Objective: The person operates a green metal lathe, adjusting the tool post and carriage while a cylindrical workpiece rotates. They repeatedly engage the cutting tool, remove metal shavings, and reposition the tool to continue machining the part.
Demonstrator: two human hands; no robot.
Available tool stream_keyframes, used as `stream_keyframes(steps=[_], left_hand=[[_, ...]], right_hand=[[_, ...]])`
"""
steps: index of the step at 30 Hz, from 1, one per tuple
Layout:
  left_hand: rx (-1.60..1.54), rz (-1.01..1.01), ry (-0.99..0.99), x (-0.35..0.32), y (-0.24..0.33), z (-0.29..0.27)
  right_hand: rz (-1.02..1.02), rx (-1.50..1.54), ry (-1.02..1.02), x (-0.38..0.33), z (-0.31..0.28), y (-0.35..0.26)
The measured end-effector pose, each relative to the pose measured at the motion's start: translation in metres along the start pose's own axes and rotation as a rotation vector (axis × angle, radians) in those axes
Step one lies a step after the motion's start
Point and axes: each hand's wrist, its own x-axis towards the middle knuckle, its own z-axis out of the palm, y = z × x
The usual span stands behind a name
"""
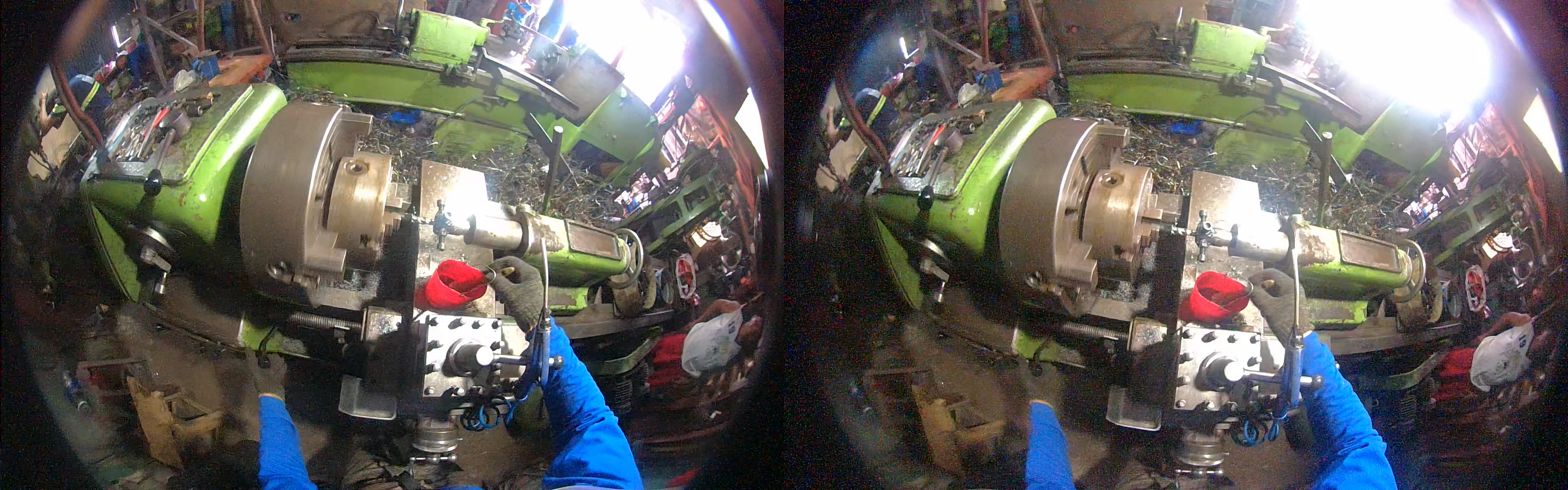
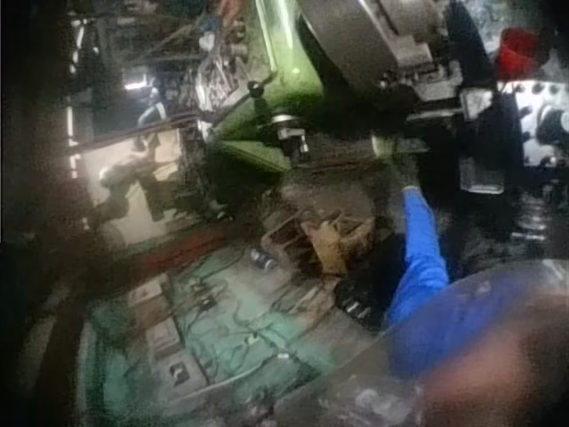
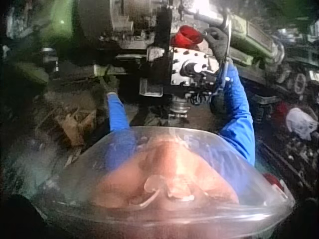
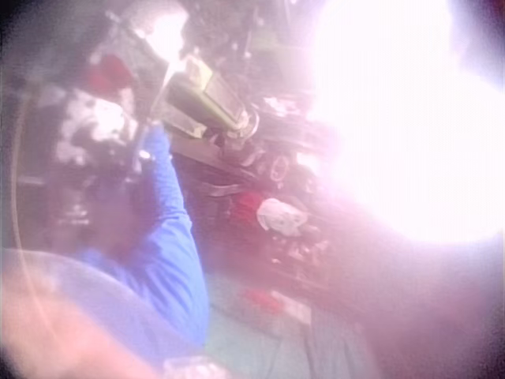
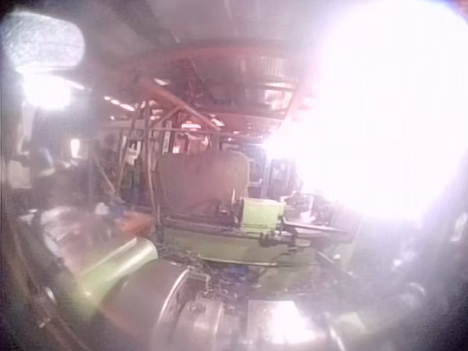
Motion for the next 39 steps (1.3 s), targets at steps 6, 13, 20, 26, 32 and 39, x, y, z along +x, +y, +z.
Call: stream_keyframes(steps=[6, 13, 20, 26, 32, 39], left_hand=[[0.2, -0.076, 0.094, -0.034, 0.037, 0.036], [0.363, 0.048, -0.01, -0.034, 0.02, 0.034], [0.292, 0.041, 0.074, -0.048, 0.027, 0.053], [0.578, 0.283, -0.021, -0.057, 0.018, 0.053], [0.481, 0.178, 0.034, -0.071, 0.021, 0.075], [0.53, 0.21, 0.105, -0.083, 0.018, 0.095]], right_hand=[[0.017, 0.279, 0.121, 0.0, -0.01, 0.023], [0.078, 0.291, 0.128, -0.001, -0.016, 0.024], [0.04, 0.368, 0.127, -0.004, -0.014, 0.022], [0.003, 0.327, 0.065, -0.004, -0.012, 0.02], [-0.125, -0.079, -0.033, 0.0, 0.001, 0.024], [-0.086, -0.283, -0.165, -0.003, 0.002, -0.01]])
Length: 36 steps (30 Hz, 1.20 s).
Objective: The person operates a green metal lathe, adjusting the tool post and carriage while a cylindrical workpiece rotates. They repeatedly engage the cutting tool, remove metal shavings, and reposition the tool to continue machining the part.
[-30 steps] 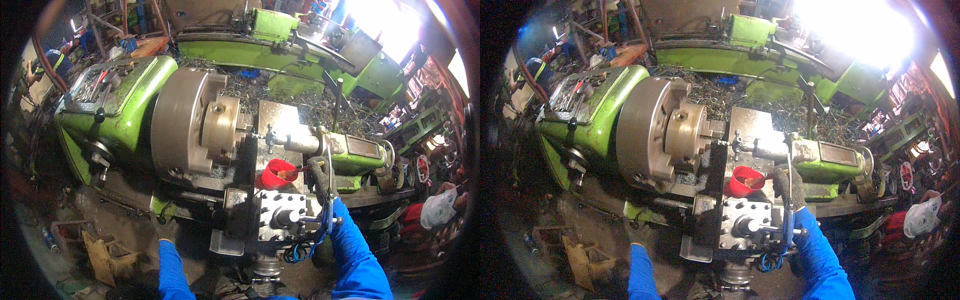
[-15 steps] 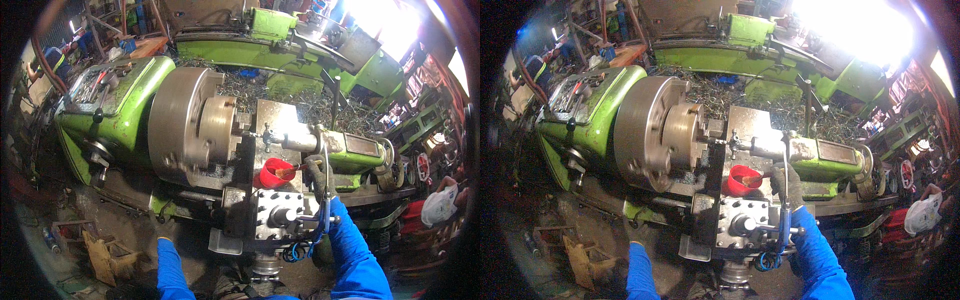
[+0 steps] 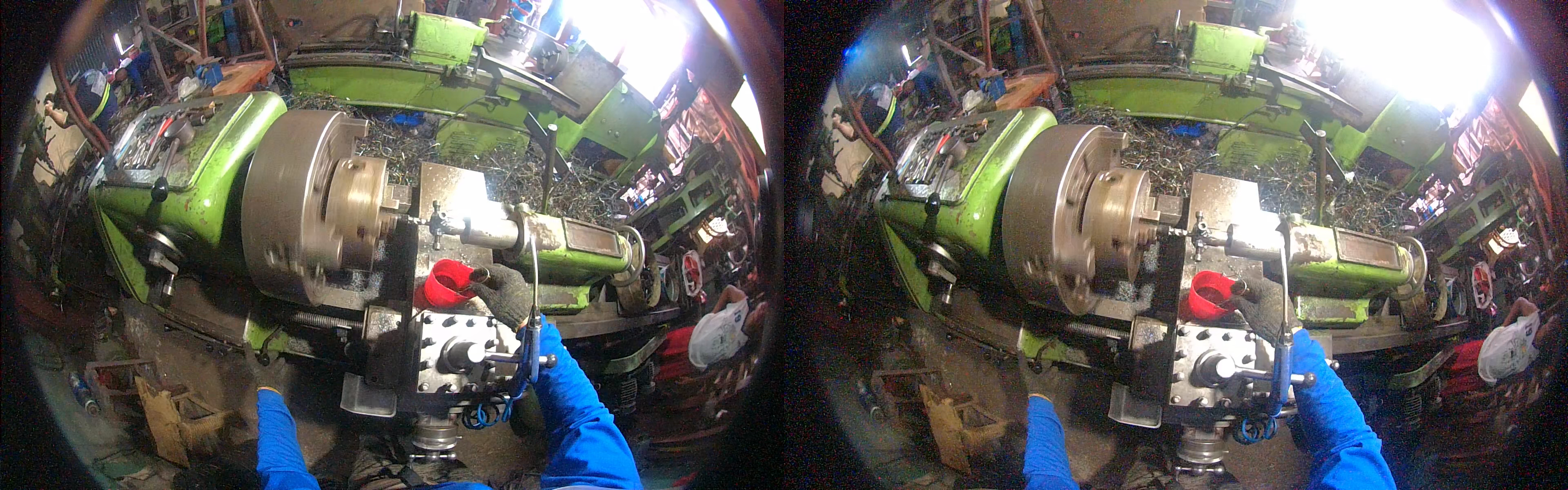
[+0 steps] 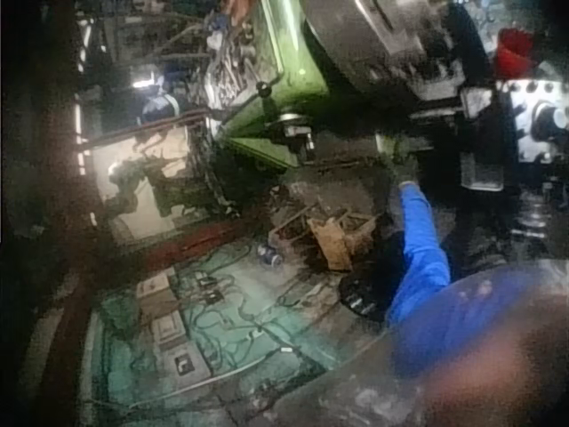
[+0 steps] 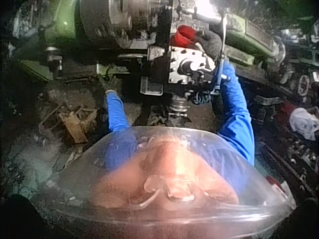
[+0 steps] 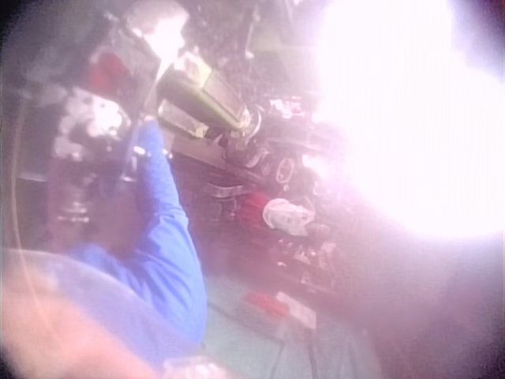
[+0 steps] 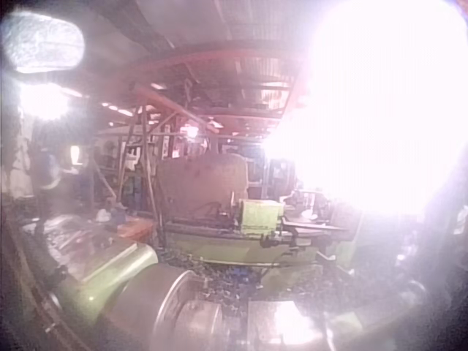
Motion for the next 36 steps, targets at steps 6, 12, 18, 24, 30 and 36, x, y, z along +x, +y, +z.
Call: stream_keyframes(steps=[6, 12, 18, 24, 30, 36], left_hand=[[-0.089, -0.128, -0.008, 0.016, -0.002, -0.015], [1.925, 0.37, 0.124, 0.041, -0.027, -0.023], [1.984, 0.688, 0.326, 0.028, -0.15, -0.064], [2.017, 0.151, 0.053, 0.023, -0.193, -0.081], [1.562, 0.132, 0.319, 0.033, -0.154, -0.055], [1.937, 0.487, 0.024, 0.134, -0.217, -0.125]], right_hand=[[-0.115, -0.031, 0.072, 0.006, 0.005, -0.004], [-0.028, 0.218, 0.045, 0.006, 0.01, 0.014], [0.147, 0.534, 0.508, -0.017, 0.0, 0.029], [-0.025, 0.266, 0.672, -0.029, -0.016, 0.1], [0.176, 1.153, 0.549, -0.034, -0.034, 0.096], [-0.066, 0.42, 0.42, 0.035, -0.055, 0.052]])
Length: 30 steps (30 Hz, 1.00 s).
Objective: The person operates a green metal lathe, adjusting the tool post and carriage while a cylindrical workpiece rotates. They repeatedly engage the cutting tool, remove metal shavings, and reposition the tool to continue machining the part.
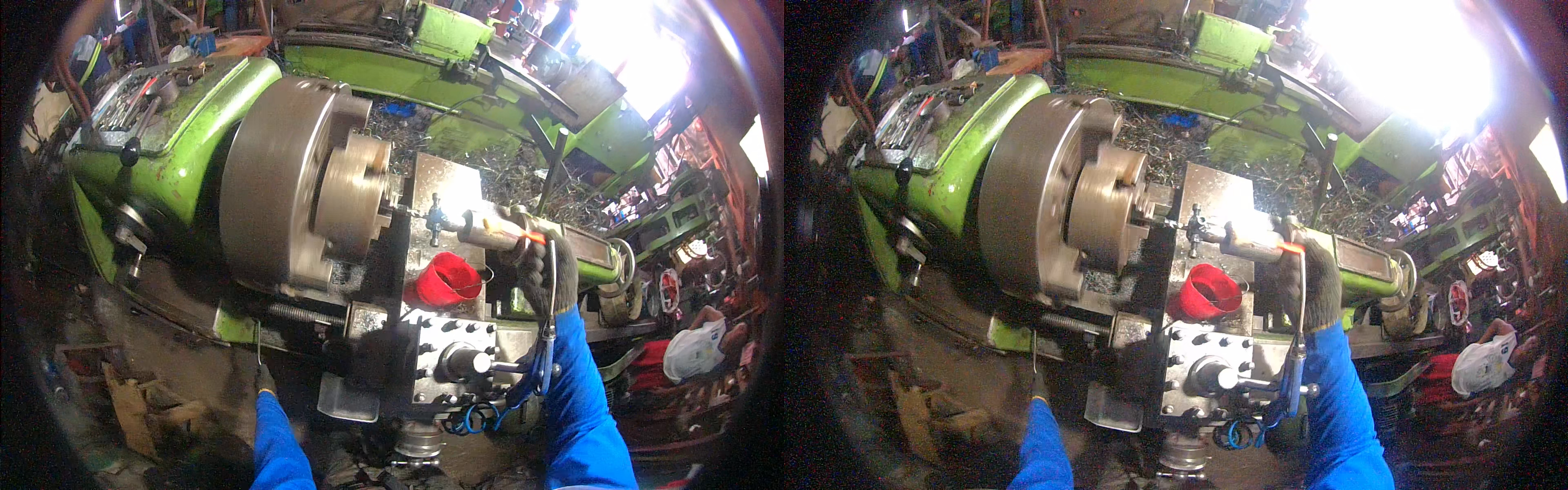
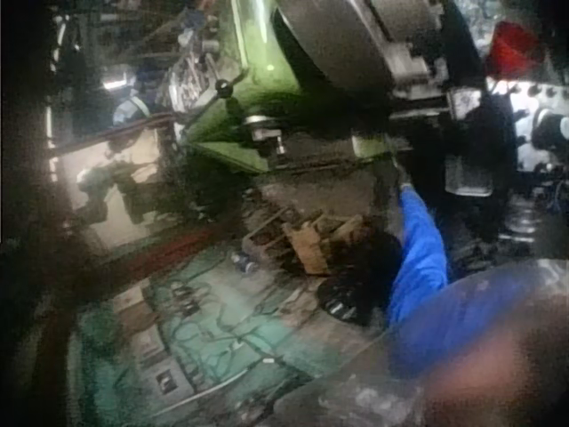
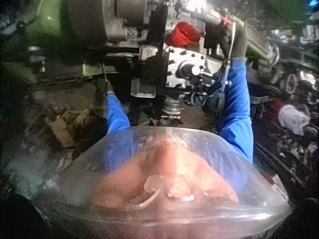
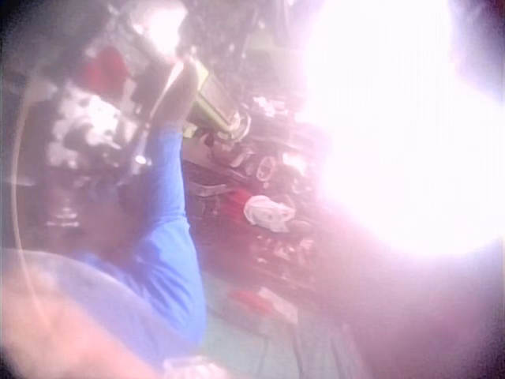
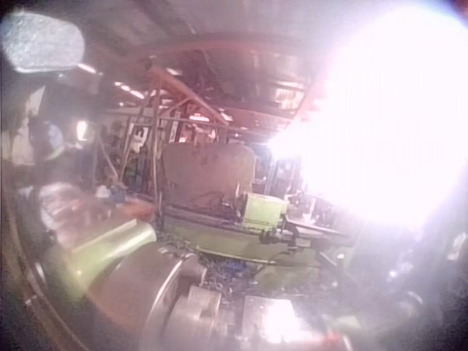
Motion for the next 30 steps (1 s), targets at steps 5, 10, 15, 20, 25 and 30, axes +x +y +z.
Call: stream_keyframes(steps=[5, 10, 15, 20, 25, 30], left_hand=[[-0.372, -0.242, -0.194, 0.013, -0.011, 0.021], [-0.683, -0.434, -0.255, 0.014, -0.013, 0.031], [-1.375, -0.579, -0.18, 0.014, -0.007, 0.021], [-1.059, -0.697, -0.344, 0.019, -0.017, 0.032], [-1.256, -0.873, -0.372, -0.001, -0.031, 0.028], [-1.761, -0.799, -0.361, -0.005, -0.022, -0.048]], right_hand=[[0.114, 0.24, -0.315, 0.052, 0.054, -0.04], [-0.244, -0.313, -0.377, 0.085, 0.075, -0.02], [-0.338, -0.47, -0.417, 0.091, 0.074, -0.006], [-0.354, -0.568, -0.502, 0.09, 0.07, 0.001], [-0.172, -0.07, -0.546, 0.092, 0.104, -0.012], [-0.005, 0.009, -0.301, 0.066, 0.1, -0.032]])
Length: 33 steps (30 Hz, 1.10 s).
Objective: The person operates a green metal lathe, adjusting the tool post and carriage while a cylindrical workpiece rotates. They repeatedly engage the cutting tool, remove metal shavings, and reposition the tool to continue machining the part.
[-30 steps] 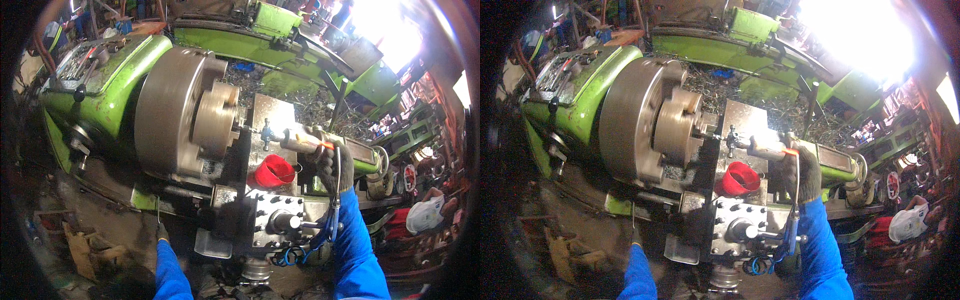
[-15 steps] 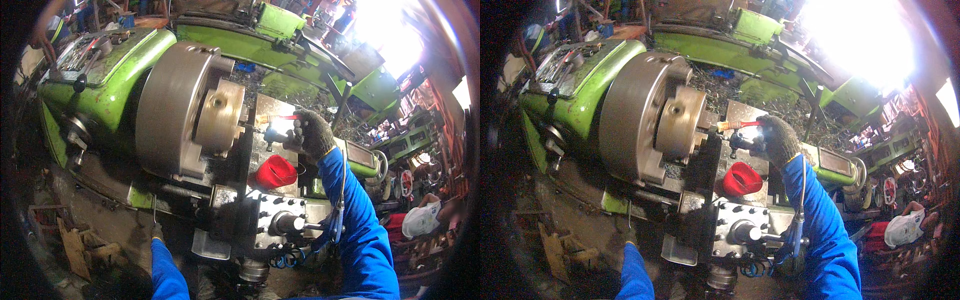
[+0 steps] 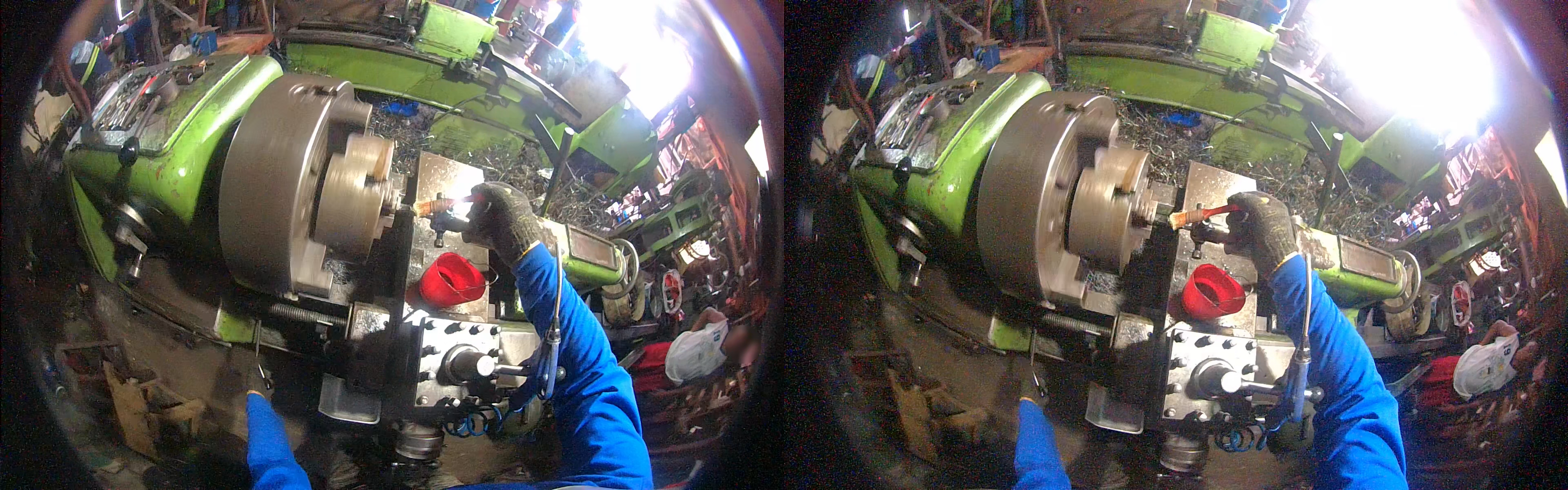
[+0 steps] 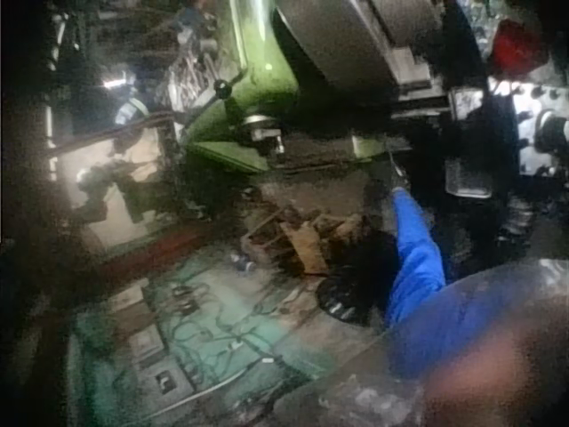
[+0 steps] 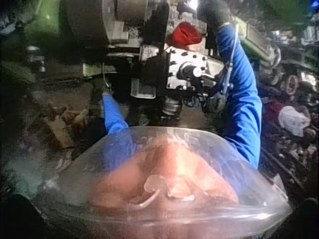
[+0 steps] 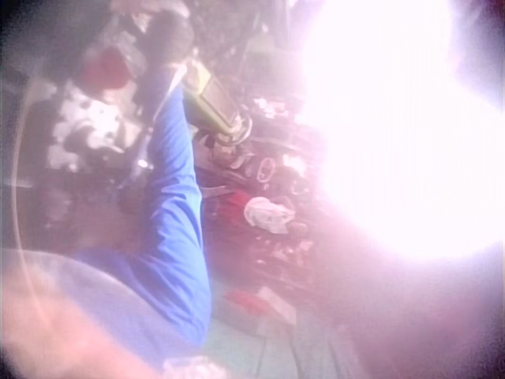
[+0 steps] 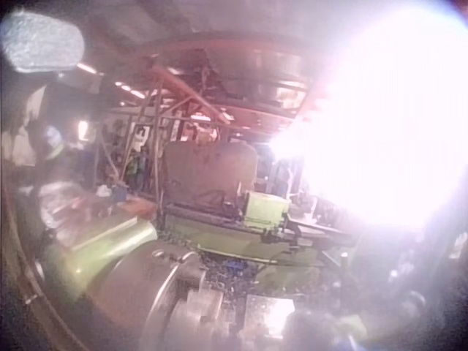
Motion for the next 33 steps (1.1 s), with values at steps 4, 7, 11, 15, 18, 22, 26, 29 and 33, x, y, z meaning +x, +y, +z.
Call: stream_keyframes(steps=[4, 7, 11, 15, 18, 22, 26, 29, 33], left_hand=[[-0.076, 0.25, -0.305, -0.063, 0.063, 0.009], [-0.24, 0.331, -0.338, -0.127, 0.136, 0.06], [-0.203, 0.161, -0.233, -0.171, 0.16, 0.062], [-0.184, 0.102, -0.132, -0.207, 0.168, 0.082], [-0.135, 0.103, -0.242, -0.191, 0.167, 0.07], [-0.204, 0.075, -0.273, -0.162, 0.159, 0.059], [-0.182, 0.047, -0.256, -0.163, 0.159, 0.057], [-0.151, 0.054, -0.21, -0.194, 0.164, 0.072], [-0.157, 0.032, -0.264, -0.183, 0.165, 0.064]], right_hand=[[0.293, 0.275, 0.097, -0.002, 0.022, -0.043], [0.194, 0.133, 0.054, 0.002, 0.031, -0.05], [0.048, -0.036, 0.056, 0.01, 0.037, -0.045], [-0.099, -0.429, 0.06, 0.001, 0.039, -0.055], [0.014, -0.289, 0.042, -0.004, 0.042, -0.061], [-0.212, -0.458, -0.026, -0.014, 0.043, -0.066], [-0.227, -0.392, -0.044, -0.016, 0.045, -0.057], [-0.257, -0.463, -0.146, -0.02, 0.047, -0.066], [-0.2, -0.427, -0.19, -0.023, 0.048, -0.071]])
